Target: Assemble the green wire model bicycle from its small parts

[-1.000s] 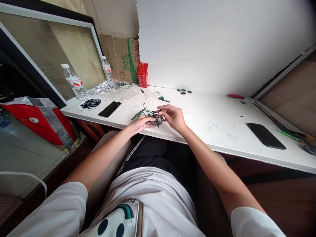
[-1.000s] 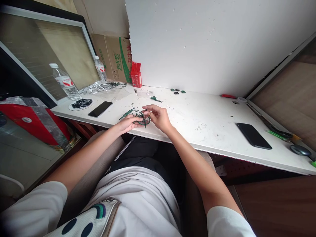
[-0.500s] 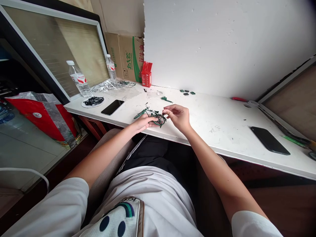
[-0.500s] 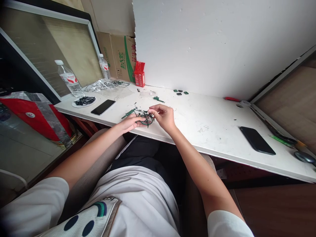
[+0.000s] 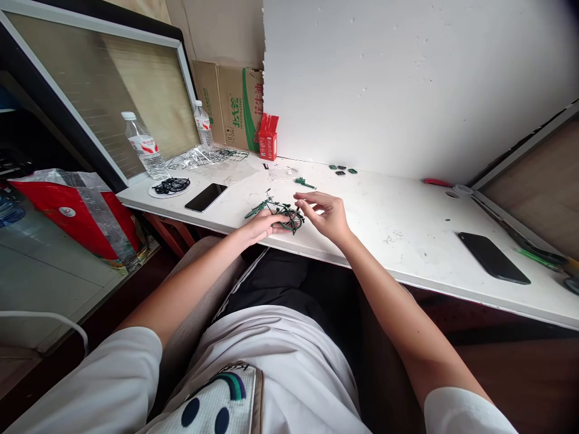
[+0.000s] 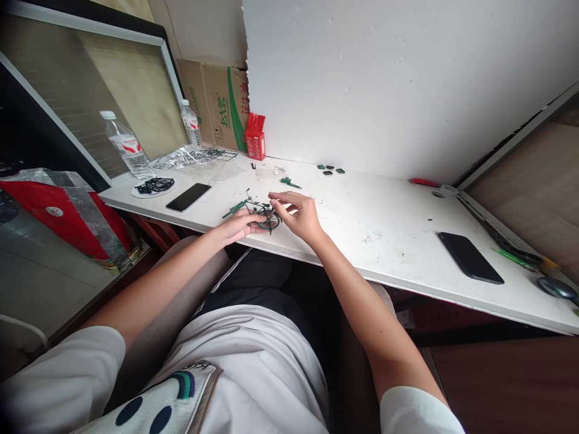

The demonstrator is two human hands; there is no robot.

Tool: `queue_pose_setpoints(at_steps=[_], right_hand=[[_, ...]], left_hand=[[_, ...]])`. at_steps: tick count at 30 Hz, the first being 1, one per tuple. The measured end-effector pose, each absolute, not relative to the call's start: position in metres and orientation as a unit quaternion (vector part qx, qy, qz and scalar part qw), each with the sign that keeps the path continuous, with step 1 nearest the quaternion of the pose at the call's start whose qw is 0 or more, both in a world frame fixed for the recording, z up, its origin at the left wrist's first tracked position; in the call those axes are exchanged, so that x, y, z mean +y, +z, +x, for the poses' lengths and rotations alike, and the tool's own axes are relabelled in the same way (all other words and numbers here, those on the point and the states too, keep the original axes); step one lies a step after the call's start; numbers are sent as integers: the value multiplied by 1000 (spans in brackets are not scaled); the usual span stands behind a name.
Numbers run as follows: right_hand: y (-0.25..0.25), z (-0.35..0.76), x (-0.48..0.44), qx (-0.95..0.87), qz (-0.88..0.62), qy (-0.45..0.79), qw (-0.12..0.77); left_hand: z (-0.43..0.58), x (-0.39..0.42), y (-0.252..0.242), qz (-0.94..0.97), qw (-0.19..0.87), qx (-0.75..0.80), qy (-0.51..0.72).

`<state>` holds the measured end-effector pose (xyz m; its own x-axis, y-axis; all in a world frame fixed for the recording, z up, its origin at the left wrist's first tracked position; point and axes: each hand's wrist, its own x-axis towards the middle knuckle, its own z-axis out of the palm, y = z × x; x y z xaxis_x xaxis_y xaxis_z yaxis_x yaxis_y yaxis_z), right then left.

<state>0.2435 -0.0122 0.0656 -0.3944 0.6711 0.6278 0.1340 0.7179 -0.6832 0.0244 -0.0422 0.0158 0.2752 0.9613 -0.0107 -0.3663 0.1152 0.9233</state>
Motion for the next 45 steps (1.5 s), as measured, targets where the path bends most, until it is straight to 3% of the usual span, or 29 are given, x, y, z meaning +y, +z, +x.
queue_pose_setpoints(at_steps=[13, 22, 30, 41, 45], right_hand=[[57, 243, 0, -759, -275, 328, 490], [73, 247, -11, -802, -251, 259, 476], [73, 250, -10, -779, -250, 321, 478], [65, 241, -11, -767, -265, 233, 536], [69, 242, -14, -792, -254, 204, 516]], left_hand=[[28, -46, 19, 451, 659, 366, 478], [28, -45, 18, 452, 650, 352, 501], [25, -44, 16, 456, 650, 354, 494], [25, -44, 16, 457, 650, 358, 491], [24, -42, 15, 445, 659, 348, 497]])
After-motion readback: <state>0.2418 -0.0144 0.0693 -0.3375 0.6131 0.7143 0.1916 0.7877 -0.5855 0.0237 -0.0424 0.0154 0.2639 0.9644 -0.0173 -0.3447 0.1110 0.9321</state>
